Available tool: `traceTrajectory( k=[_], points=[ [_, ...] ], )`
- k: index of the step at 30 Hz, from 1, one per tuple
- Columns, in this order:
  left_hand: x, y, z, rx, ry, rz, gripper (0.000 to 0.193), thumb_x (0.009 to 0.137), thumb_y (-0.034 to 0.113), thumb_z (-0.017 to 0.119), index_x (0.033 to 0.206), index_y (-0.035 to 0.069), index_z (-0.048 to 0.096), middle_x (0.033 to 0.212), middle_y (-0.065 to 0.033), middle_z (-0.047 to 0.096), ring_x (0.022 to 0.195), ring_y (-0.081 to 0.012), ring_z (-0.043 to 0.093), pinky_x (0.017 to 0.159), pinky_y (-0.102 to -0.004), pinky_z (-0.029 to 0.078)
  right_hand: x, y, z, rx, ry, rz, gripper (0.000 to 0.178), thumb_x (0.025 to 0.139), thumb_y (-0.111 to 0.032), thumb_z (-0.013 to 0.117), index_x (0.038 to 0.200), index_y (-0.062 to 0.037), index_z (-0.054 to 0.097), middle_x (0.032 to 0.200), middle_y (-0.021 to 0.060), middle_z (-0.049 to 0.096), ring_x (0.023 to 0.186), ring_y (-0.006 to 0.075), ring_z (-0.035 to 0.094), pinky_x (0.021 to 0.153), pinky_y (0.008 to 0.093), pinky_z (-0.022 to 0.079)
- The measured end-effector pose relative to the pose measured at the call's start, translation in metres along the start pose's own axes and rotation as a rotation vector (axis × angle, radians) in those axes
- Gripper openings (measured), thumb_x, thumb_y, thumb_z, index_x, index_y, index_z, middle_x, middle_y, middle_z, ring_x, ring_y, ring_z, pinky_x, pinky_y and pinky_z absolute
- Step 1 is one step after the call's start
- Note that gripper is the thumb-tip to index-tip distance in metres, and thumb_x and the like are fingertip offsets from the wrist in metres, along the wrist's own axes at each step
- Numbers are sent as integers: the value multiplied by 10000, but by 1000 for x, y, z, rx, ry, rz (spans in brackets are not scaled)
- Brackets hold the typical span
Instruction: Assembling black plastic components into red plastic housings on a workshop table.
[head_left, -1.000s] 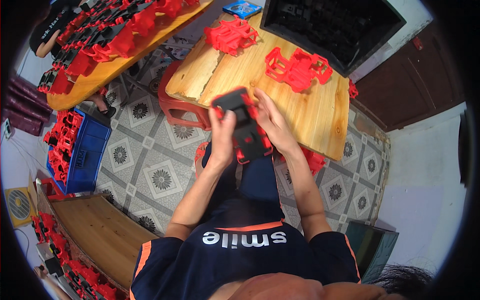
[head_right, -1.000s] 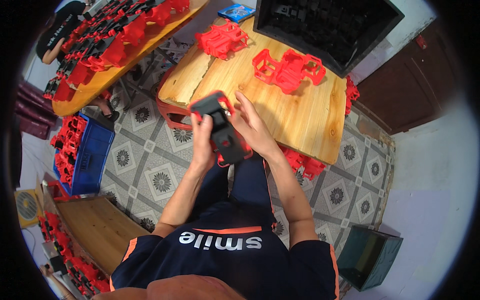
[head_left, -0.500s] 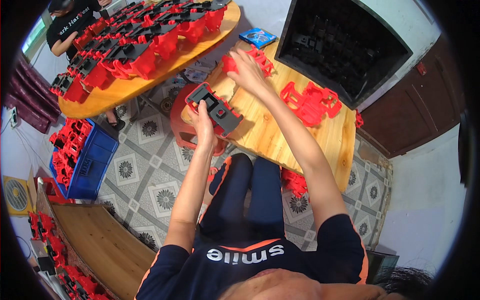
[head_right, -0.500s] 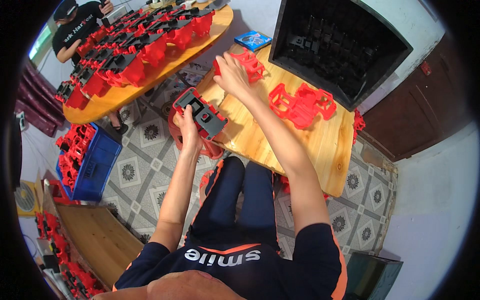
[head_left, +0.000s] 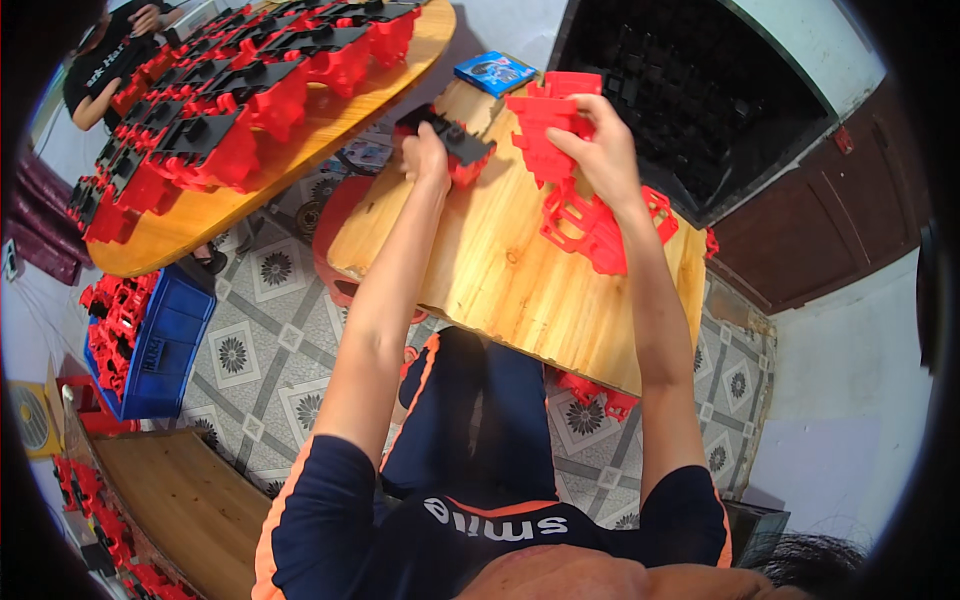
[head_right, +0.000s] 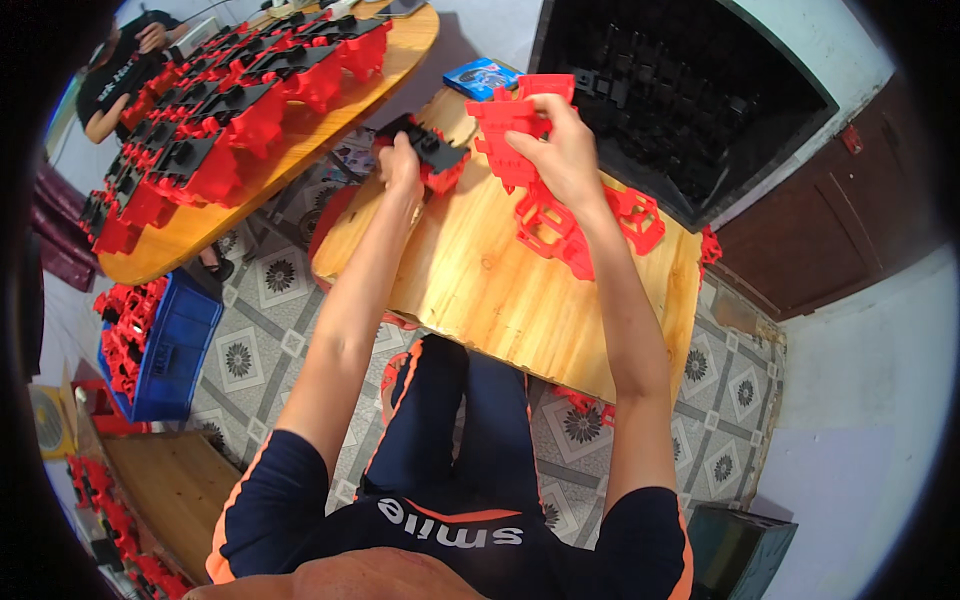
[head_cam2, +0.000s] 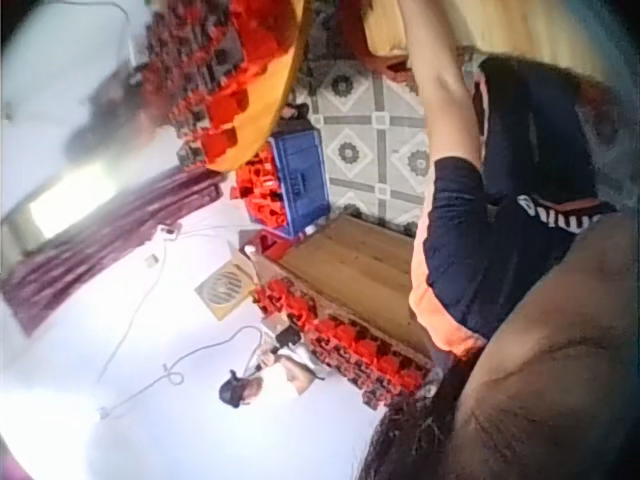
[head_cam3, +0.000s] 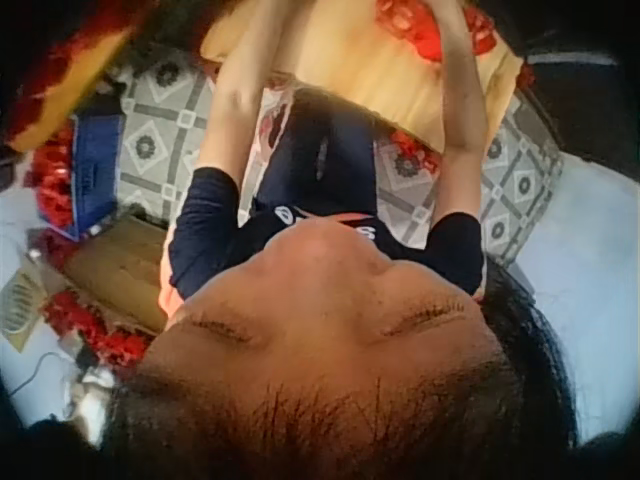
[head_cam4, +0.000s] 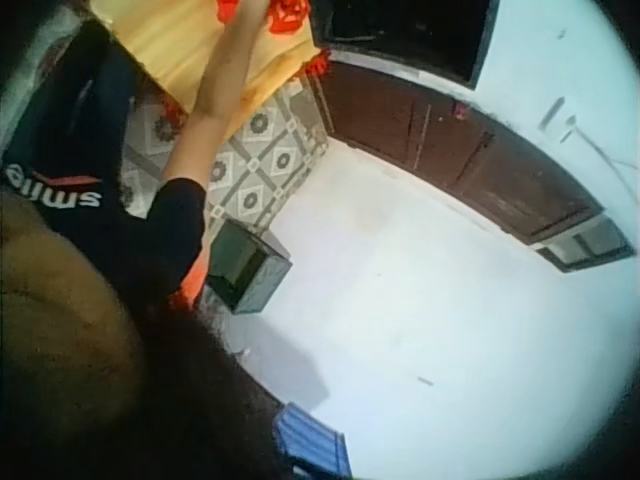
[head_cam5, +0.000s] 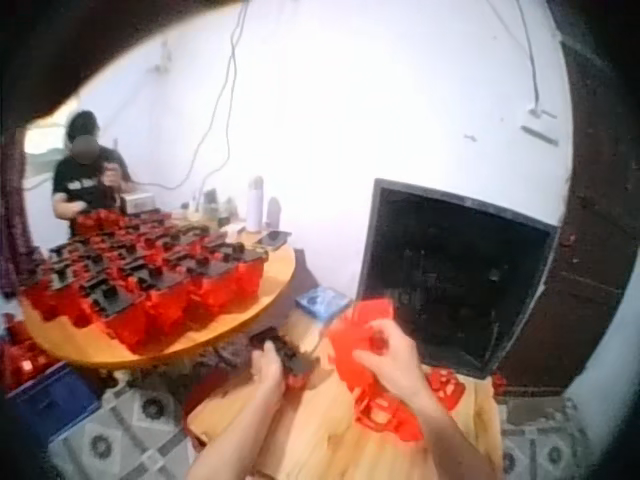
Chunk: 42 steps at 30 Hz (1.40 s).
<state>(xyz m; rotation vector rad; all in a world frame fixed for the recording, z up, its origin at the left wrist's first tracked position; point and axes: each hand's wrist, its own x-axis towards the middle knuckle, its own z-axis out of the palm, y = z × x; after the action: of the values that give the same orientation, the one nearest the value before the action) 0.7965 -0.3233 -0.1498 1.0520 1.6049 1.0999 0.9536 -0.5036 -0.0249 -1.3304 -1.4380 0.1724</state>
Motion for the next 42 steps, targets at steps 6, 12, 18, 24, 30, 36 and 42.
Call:
traceTrajectory(
  k=[6,12,18,24,30,36,42],
  points=[
    [-95,34,-2,-45,82,387,904,894,554,582,1529,71,158,1521,-260,232,1377,-412,268,1089,-541,262,-115,-47,-57,306,84,39,400,761,36,764,1105,-25,570,1031,68,642,1057,169,596,945,333,475],
    [-240,-45,-111,-754,-1291,-155,817,923,389,649,1540,131,180,1487,-140,379,1330,-267,447,1067,-415,430,-191,-83,-48,105,-223,-113,329,700,-3,815,939,-46,592,974,80,630,1064,263,592,993,445,428],
    [-271,-101,-132,-1083,-1286,-629,790,889,548,604,1467,87,325,1386,-139,511,1271,-273,516,1053,-452,451,-237,-95,-50,165,-247,-6,313,703,-62,840,902,-58,598,912,61,644,1008,279,611,925,409,459],
    [-279,-118,-153,-935,-1180,-602,714,913,490,608,1453,95,358,1375,-129,520,1239,-265,542,1027,-439,479,-257,-120,-62,269,-269,22,348,677,-80,867,878,-72,583,915,45,640,1008,265,612,867,385,485],
    [-291,-84,-135,-844,-1001,-359,740,834,95,733,1420,99,282,1321,-126,519,1168,-240,576,992,-429,502,-270,-93,-62,528,-78,62,287,733,-66,827,875,-43,580,866,73,641,978,266,596,889,414,467],
    [-310,-46,-135,-828,-1027,-133,864,751,29,796,1428,93,263,1340,-144,467,1198,-262,545,1025,-425,474,-280,-104,-89,405,100,-118,258,748,-92,812,887,-23,607,861,101,676,965,286,594,953,480,449],
    [-347,-87,-133,-914,-1124,-140,882,766,77,799,1448,151,244,1401,-106,389,1267,-311,489,1021,-485,480,-308,-124,-108,386,171,-23,266,740,-124,818,882,-29,613,854,100,681,919,297,604,989,525,435]
  ],
)
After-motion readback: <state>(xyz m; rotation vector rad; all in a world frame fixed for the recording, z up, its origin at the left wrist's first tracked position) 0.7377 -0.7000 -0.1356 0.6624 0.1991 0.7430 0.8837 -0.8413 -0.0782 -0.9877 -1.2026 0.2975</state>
